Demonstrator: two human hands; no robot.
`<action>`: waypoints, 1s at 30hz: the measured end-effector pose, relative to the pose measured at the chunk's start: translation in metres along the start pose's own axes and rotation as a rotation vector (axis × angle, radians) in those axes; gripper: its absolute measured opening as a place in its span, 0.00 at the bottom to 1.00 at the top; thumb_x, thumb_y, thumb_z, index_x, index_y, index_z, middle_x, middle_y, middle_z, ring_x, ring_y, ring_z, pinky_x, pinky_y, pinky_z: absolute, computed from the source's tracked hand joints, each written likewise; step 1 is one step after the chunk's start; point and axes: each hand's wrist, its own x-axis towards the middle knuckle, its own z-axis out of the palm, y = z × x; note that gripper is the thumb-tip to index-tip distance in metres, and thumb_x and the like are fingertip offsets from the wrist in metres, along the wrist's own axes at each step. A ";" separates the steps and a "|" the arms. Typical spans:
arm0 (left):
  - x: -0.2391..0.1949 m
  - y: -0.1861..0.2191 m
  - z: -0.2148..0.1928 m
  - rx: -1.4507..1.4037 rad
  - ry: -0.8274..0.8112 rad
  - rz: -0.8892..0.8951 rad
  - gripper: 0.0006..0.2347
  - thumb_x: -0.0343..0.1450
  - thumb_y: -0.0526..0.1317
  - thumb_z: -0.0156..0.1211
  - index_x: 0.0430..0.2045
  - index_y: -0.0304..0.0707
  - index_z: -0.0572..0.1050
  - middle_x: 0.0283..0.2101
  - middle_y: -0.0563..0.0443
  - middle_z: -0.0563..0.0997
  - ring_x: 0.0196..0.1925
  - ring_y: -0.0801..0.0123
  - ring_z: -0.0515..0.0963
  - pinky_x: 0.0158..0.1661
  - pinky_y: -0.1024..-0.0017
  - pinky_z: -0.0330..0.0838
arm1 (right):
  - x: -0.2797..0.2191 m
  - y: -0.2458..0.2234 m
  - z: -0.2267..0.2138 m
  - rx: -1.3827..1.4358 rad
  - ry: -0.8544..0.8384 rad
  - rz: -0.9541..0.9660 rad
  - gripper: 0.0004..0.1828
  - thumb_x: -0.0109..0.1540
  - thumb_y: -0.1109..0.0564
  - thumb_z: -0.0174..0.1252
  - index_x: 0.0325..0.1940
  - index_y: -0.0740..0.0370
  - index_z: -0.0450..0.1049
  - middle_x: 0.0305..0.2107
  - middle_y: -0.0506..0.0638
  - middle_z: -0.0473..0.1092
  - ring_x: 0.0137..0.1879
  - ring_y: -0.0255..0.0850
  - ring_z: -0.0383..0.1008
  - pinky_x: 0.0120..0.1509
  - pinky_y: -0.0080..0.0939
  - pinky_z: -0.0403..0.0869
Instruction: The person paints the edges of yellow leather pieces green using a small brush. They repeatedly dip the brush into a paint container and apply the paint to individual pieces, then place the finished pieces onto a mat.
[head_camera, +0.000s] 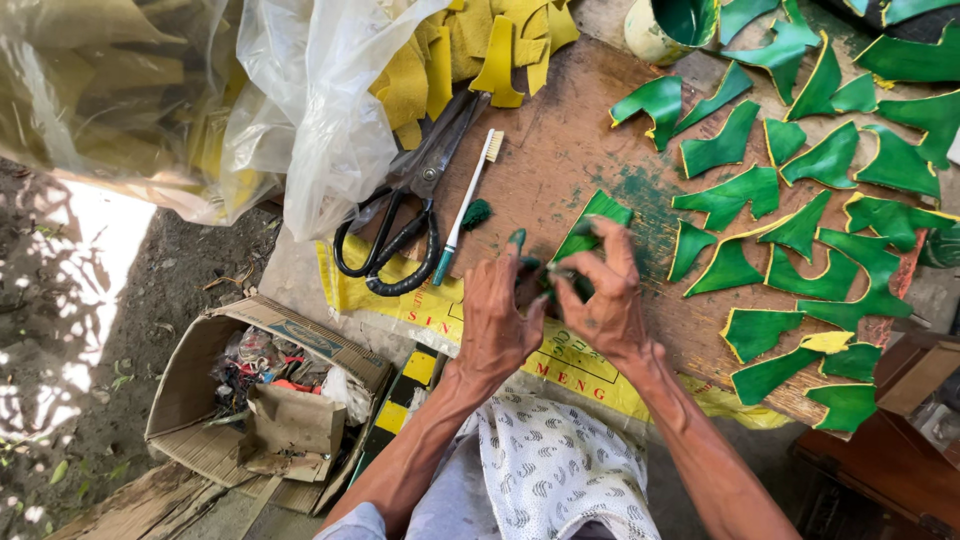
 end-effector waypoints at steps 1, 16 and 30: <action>0.002 0.001 0.004 0.034 0.011 -0.005 0.31 0.61 0.30 0.68 0.60 0.21 0.63 0.41 0.40 0.77 0.41 0.51 0.73 0.44 0.56 0.62 | 0.006 0.010 0.001 -0.015 0.045 0.054 0.07 0.57 0.65 0.68 0.36 0.67 0.75 0.52 0.65 0.64 0.56 0.54 0.72 0.58 0.51 0.73; -0.017 -0.003 -0.004 0.032 0.137 0.001 0.22 0.64 0.31 0.68 0.52 0.25 0.69 0.37 0.45 0.78 0.40 0.55 0.74 0.44 0.59 0.63 | -0.007 -0.025 0.009 -0.104 0.098 -0.004 0.10 0.53 0.63 0.70 0.34 0.66 0.76 0.50 0.62 0.65 0.61 0.56 0.65 0.64 0.56 0.68; -0.018 -0.011 -0.004 -0.032 0.126 -0.060 0.22 0.64 0.32 0.69 0.52 0.24 0.69 0.37 0.45 0.78 0.39 0.56 0.74 0.43 0.60 0.62 | 0.009 0.003 0.006 -0.380 0.147 -0.060 0.10 0.56 0.59 0.71 0.30 0.61 0.74 0.50 0.58 0.64 0.63 0.54 0.60 0.69 0.57 0.57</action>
